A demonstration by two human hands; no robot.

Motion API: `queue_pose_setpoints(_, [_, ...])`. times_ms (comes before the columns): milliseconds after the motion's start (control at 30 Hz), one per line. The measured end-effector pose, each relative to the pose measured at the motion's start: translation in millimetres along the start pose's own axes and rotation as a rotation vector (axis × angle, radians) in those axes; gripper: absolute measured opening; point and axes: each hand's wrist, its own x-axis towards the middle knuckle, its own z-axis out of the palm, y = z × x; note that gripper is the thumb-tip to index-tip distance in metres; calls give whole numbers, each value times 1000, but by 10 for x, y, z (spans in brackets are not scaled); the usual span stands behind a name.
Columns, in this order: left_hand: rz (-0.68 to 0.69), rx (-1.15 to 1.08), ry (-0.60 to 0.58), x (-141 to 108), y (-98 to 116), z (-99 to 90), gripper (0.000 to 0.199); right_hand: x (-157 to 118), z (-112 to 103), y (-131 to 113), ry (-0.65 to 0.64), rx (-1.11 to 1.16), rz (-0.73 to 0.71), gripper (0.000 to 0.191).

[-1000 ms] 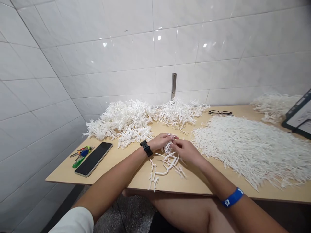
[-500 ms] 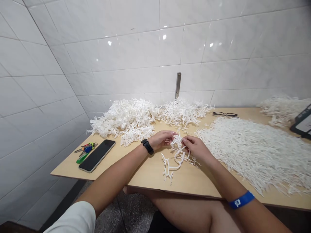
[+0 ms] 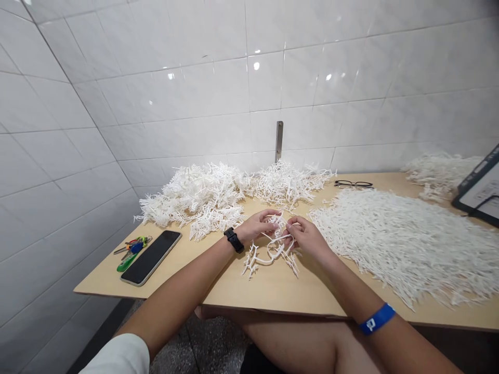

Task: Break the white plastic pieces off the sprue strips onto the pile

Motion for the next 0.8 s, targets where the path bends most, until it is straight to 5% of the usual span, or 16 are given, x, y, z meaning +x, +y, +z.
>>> queue_pose_setpoints(133, [-38, -17, 67, 21, 5, -12, 58, 3, -27, -7, 55, -14, -50, 25])
queue_pose_setpoints(367, [-8, 14, -33, 6, -4, 32, 43, -13, -5, -41, 142, -22, -95, 28])
queue_pose_setpoints(800, [146, 3, 256, 67, 16, -11, 39, -97, 139, -77, 78, -66, -109, 20])
